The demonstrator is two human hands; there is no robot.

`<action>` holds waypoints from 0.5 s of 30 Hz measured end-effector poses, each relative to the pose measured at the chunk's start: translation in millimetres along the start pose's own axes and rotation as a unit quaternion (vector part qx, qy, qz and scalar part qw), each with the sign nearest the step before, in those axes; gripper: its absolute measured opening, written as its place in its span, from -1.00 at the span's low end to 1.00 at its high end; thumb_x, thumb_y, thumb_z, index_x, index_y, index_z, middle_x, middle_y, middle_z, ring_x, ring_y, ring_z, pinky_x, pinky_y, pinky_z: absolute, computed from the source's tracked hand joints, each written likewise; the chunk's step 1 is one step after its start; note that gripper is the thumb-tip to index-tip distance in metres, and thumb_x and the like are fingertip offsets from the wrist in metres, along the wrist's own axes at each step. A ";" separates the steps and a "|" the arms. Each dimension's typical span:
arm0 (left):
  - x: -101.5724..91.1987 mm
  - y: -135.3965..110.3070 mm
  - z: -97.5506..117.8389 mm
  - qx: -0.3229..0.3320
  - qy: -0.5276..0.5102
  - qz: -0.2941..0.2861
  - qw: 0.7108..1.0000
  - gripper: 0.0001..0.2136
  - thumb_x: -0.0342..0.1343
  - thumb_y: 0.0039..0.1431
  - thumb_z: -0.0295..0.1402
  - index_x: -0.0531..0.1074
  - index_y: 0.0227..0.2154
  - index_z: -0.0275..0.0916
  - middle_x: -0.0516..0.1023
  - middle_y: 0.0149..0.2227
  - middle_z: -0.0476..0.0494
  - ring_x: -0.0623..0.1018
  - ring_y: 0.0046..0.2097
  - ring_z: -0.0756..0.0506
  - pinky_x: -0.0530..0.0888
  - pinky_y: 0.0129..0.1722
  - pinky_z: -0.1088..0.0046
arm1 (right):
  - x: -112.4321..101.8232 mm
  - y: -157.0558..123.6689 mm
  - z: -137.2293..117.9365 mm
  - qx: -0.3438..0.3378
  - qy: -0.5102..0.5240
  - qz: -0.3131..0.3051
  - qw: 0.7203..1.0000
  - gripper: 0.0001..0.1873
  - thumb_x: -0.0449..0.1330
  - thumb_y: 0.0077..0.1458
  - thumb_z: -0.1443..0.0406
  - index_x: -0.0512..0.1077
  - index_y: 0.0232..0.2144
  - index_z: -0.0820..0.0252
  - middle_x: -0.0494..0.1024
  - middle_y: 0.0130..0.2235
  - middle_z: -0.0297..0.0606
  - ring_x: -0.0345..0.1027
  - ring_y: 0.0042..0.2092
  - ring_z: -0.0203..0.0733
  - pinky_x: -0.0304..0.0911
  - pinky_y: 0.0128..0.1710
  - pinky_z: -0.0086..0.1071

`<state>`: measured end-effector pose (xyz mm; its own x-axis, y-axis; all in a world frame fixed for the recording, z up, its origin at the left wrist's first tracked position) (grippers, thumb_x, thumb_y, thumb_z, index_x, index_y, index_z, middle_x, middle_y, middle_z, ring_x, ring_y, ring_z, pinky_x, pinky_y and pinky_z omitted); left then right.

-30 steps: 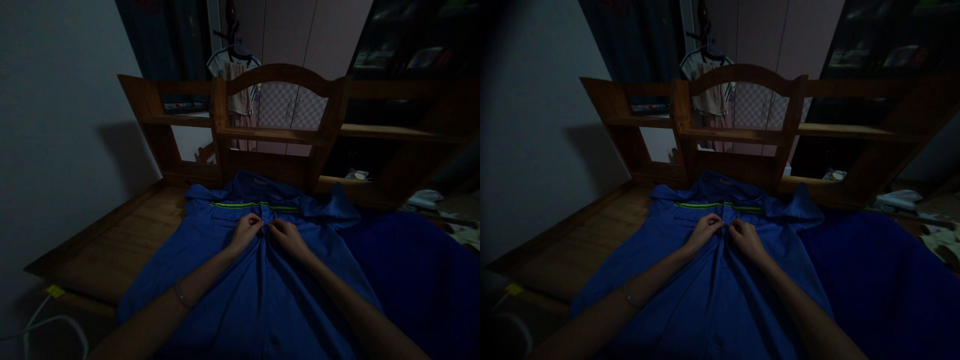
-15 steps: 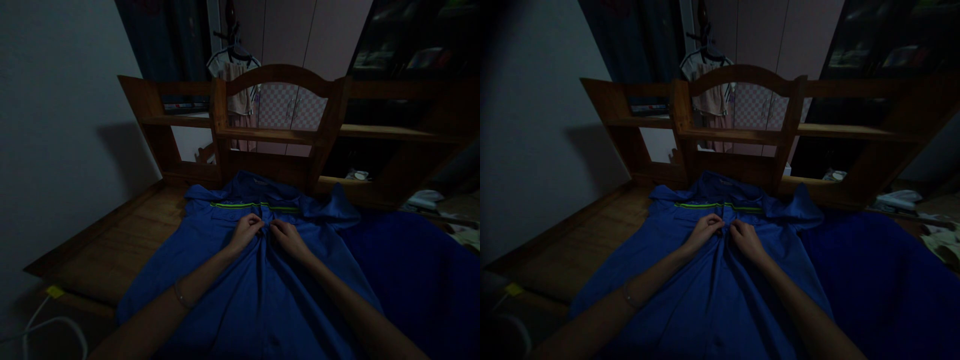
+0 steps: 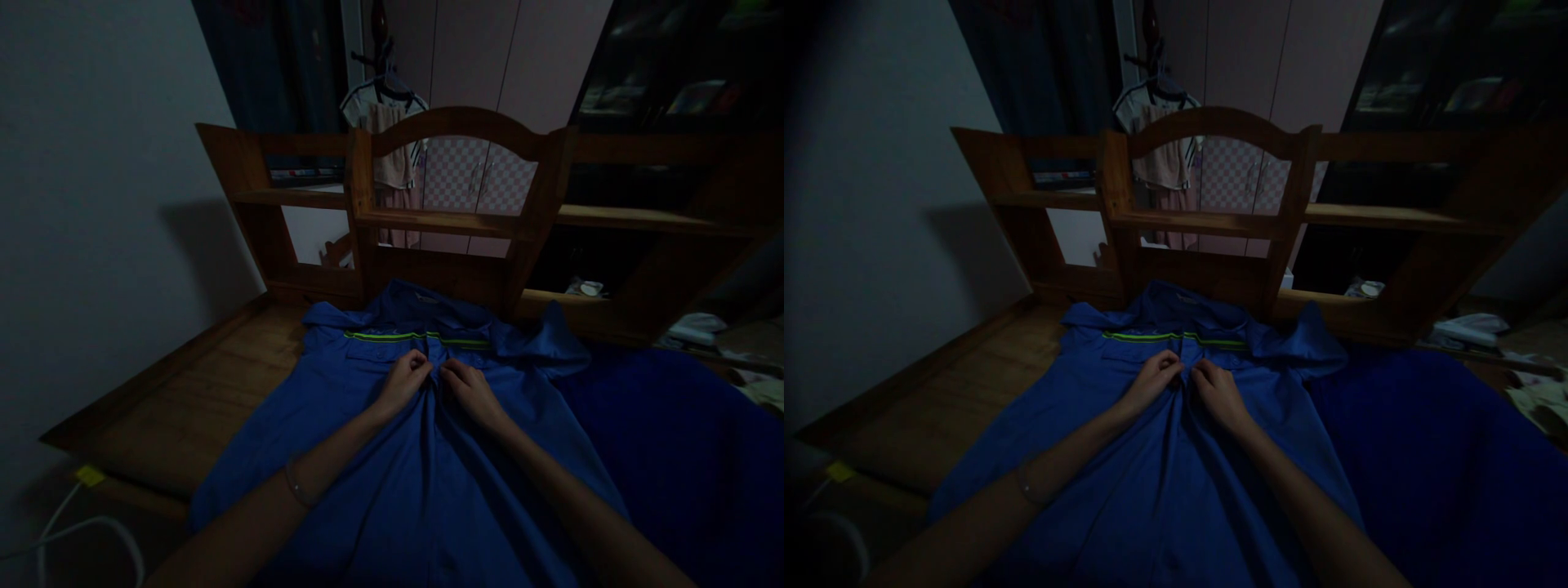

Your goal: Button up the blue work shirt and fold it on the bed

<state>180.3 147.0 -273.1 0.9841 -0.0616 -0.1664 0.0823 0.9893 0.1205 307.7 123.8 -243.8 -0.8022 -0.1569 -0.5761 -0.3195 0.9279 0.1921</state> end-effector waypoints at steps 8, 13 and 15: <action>-3.2 -5.6 15.2 0.033 0.037 0.011 0.999 -0.83 -0.02 0.11 -0.27 0.35 -0.44 -0.26 0.40 -0.48 0.01 0.44 -0.42 0.01 0.33 -0.43 0.55 | -3.7 5.7 11.5 0.009 0.007 0.037 0.999 -0.60 0.02 0.12 0.02 0.32 -0.50 0.23 0.37 -0.55 -0.37 0.25 -0.48 -0.32 0.05 -0.51 -0.51; -20.3 -15.1 54.2 0.113 0.097 0.032 0.988 -0.75 -0.12 0.21 -0.19 0.37 -0.35 -0.23 0.46 -0.34 -0.06 0.48 -0.27 -0.04 0.39 -0.30 0.50 | -2.2 -1.0 6.7 0.033 -0.017 0.053 0.998 -0.51 -0.03 0.12 -0.03 0.27 -0.60 0.23 0.36 -0.59 -0.35 0.26 -0.51 -0.30 0.06 -0.52 -0.49; -42.5 -20.0 72.9 0.157 0.201 0.048 0.966 -0.76 -0.10 0.20 -0.18 0.38 -0.33 -0.21 0.46 -0.29 -0.08 0.47 -0.20 -0.05 0.38 -0.18 0.46 | -6.7 -8.8 -1.6 0.032 -0.017 0.036 0.999 -0.47 -0.09 0.15 -0.04 0.31 -0.58 0.24 0.39 -0.59 -0.33 0.28 -0.50 -0.29 0.10 -0.51 -0.48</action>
<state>148.3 120.2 -197.1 0.8543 0.1469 -0.4986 0.0997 0.8951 0.4346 315.1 116.1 -240.4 -0.8045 -0.0788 -0.5888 -0.2281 0.9562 0.1836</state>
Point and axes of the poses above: each hand's wrist, its own y-axis towards the middle knuckle, its own x-axis out of the palm, z = x × y, the point moved 8 cm from there along y, towards the middle knuckle
